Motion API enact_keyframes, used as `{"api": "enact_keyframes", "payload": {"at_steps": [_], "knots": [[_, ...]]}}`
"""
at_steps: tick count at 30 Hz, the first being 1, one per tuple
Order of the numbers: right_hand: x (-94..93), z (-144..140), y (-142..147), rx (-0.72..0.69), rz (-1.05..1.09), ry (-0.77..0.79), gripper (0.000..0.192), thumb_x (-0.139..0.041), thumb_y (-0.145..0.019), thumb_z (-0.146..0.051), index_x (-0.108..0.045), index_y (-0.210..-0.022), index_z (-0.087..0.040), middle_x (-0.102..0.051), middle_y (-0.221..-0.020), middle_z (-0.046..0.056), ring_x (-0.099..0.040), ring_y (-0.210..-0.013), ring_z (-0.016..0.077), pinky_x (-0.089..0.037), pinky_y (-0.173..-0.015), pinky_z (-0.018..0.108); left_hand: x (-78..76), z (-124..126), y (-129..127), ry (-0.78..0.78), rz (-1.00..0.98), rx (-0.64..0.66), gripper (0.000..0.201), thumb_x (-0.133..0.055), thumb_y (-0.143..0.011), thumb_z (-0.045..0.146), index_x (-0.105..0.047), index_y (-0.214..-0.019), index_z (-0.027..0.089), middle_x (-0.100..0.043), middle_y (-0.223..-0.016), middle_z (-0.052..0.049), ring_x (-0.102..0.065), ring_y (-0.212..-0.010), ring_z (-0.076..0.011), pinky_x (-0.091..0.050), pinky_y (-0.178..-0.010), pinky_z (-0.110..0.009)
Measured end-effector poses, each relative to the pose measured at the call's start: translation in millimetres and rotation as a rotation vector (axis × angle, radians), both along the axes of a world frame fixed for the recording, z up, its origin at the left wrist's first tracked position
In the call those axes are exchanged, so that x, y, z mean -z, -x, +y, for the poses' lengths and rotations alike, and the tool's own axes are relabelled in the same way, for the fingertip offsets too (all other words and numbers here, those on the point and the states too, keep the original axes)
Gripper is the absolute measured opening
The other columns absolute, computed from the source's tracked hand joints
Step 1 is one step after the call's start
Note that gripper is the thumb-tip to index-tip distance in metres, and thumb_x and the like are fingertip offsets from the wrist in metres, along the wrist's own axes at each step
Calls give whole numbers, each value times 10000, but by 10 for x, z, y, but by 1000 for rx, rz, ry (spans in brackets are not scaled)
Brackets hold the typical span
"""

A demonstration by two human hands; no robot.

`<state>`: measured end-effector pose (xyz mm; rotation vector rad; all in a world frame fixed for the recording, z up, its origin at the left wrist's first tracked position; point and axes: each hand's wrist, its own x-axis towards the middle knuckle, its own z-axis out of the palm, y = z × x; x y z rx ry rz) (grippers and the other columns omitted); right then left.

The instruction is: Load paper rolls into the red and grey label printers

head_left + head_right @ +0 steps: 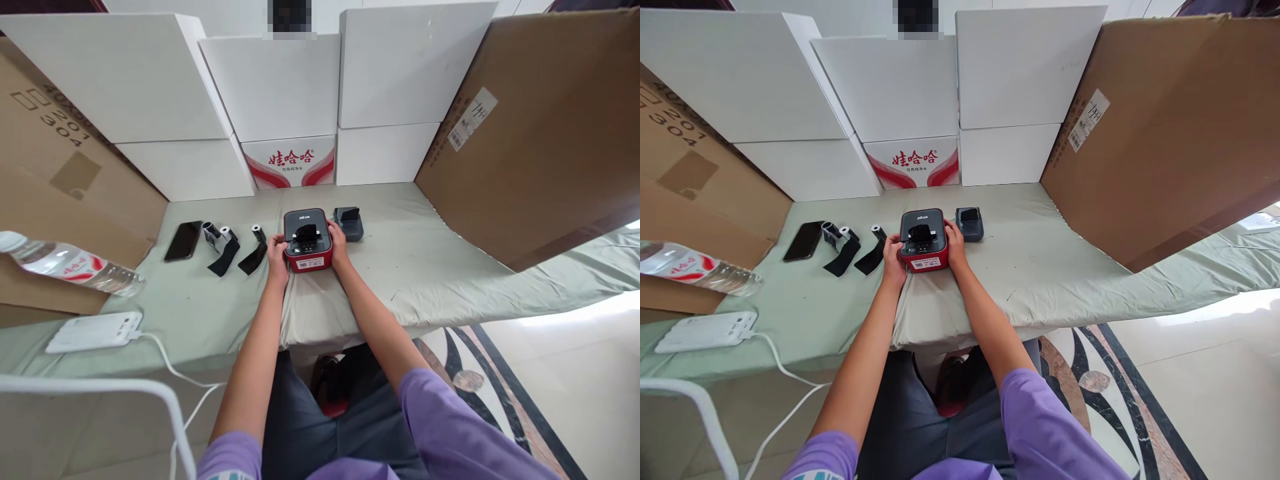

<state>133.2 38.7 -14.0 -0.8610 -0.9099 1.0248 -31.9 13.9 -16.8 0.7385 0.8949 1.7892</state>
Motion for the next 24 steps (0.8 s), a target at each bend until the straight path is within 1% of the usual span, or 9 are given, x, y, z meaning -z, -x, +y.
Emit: {"api": "enact_keyframes", "payload": {"at_steps": [6,10,12,13,16,18,20,22,24], "knots": [[-31,5,18,-8,6,5,472,-620,-808,-558,-720,-1108,-208,-754,-1237,79,-648,-1230,258,-453,-1162,422,-13,-14,-18,0,-30,-6,308,-724,-592,296,-645,-875,205,-628,-849,16,-578,-751,-116,-450,-669,-223],[-127,-70,-16,17,14,27,423,-545,-867,-538,-677,-1101,-210,-743,-1212,106,-677,-1179,261,-515,-1085,441,-29,-39,-16,3,-26,17,331,-733,-604,310,-635,-901,200,-623,-869,16,-583,-767,-117,-452,-690,-229],[-186,-136,-97,151,-81,0,371,-465,-929,-493,-651,-1073,-206,-729,-1143,120,-695,-1093,259,-547,-1019,454,-29,-46,-8,-1,-11,34,338,-735,-626,327,-625,-919,200,-619,-877,13,-585,-769,-120,-449,-695,-234],[-212,-164,-153,268,-172,-16,350,-432,-951,-464,-640,-1059,-204,-712,-1122,125,-687,-1078,260,-545,-1010,461,-26,-47,-4,-5,-1,41,337,-734,-640,337,-620,-926,201,-618,-882,11,-587,-771,-123,-449,-700,-238],[-242,-185,-323,630,-529,58,296,-486,-916,-376,-612,-1109,-192,-643,-1204,155,-596,-1206,299,-470,-1097,516,-1,-42,5,-18,38,54,334,-736,-683,369,-610,-946,207,-615,-896,4,-593,-784,-131,-454,-725,-248],[-213,-145,-389,694,-719,197,473,-609,-830,-368,-564,-1258,-172,-582,-1331,192,-511,-1316,350,-401,-1150,576,23,-48,7,-29,70,42,338,-736,-711,401,-616,-961,209,-616,-914,-4,-602,-818,-141,-467,-762,-257],[-156,-90,-404,626,-839,294,748,-722,-747,-410,-473,-1408,-164,-517,-1431,224,-469,-1362,393,-371,-1160,614,44,-80,7,-62,137,3,361,-730,-750,446,-634,-1009,215,-630,-978,-25,-625,-914,-165,-487,-839,-277],[-96,-50,-390,551,-914,311,933,-783,-700,-459,-391,-1496,-172,-458,-1498,240,-460,-1382,412,-361,-1166,617,52,-142,9,-120,275,-22,447,-736,-784,486,-642,-1138,230,-643,-1119,-57,-632,-1078,-207,-493,-952,-313],[-52,-34,-377,522,-967,307,1015,-803,-690,-464,-336,-1541,-170,-423,-1527,249,-462,-1391,412,-360,-1172,599,42,-219,18,-203,475,-32,634,-800,-759,499,-598,-1303,244,-600,-1303,-96,-583,-1267,-262,-459,-1090,-369]]}}
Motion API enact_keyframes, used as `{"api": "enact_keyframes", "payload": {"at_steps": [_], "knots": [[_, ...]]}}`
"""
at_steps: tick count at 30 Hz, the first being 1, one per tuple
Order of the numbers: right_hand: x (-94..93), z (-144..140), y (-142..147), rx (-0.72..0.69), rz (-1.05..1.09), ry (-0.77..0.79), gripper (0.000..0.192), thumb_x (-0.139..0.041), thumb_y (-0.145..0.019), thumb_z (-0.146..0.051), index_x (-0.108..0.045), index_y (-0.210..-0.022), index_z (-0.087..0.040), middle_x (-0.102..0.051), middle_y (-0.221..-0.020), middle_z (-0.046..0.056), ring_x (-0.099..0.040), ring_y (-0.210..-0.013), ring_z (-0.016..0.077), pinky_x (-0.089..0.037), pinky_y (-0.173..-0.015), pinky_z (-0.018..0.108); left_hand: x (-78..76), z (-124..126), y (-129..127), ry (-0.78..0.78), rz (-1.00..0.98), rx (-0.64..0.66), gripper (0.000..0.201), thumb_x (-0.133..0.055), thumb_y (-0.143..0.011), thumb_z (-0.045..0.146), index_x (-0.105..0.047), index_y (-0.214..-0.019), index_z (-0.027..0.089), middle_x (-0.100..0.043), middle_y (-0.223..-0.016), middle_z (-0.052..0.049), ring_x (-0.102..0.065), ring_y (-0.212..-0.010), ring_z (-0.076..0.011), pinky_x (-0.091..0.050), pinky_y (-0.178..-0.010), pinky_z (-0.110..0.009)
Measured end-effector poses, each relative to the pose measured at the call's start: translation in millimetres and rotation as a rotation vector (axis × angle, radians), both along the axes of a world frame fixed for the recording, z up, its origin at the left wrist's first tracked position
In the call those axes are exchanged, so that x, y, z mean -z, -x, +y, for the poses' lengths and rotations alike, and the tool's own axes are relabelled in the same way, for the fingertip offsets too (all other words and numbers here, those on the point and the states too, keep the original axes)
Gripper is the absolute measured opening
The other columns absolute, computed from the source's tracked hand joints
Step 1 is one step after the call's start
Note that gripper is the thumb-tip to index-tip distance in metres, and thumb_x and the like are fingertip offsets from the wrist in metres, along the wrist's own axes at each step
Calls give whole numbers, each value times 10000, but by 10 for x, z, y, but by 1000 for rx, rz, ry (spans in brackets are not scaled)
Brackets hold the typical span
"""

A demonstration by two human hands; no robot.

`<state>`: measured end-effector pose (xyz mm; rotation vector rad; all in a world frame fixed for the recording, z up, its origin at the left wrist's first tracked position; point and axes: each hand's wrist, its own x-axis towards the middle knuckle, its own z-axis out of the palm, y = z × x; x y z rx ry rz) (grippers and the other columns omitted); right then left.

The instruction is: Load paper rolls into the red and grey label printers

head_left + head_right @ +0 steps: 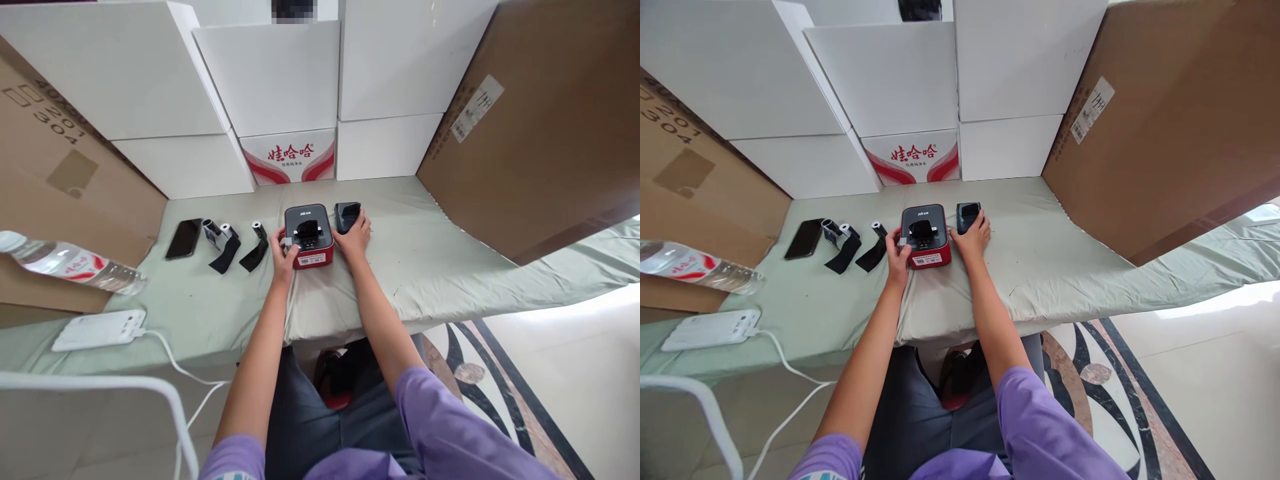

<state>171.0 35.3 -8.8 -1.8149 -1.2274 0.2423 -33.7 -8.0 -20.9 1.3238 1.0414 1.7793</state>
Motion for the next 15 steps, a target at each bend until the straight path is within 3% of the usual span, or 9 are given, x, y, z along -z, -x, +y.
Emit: {"api": "enact_keyframes", "payload": {"at_steps": [3,6,10,15], "knots": [[25,-6,-7,-1,-32,6,1048,-800,-707,-386,-279,-1577,-123,-426,-1523,266,-474,-1389,396,-373,-1177,549,-41,-98,29,-123,299,-11,951,-935,-625,465,-502,-1439,230,-469,-1495,-159,-431,-1473,-351,-327,-1253,-475],[27,-11,-30,-8,-12,-16,1004,-773,-721,-312,-285,-1572,-96,-458,-1499,270,-483,-1379,382,-382,-1176,519,-79,-144,77,-147,456,25,1046,-982,-564,442,-473,-1453,229,-362,-1607,-197,-310,-1567,-394,-243,-1299,-542],[31,5,-49,-7,37,-58,961,-763,-709,-287,-325,-1547,-116,-472,-1486,255,-483,-1381,376,-377,-1183,523,-84,-163,131,-53,435,102,1035,-1013,-511,407,-495,-1394,257,-388,-1617,-185,-380,-1540,-393,-310,-1274,-554],[51,36,-55,18,59,-70,975,-786,-685,-271,-340,-1535,-102,-472,-1471,251,-486,-1374,374,-376,-1190,507,-53,-159,133,27,378,95,922,-1010,-529,344,-527,-1311,268,-461,-1575,-172,-513,-1439,-360,-449,-1176,-520]]}}
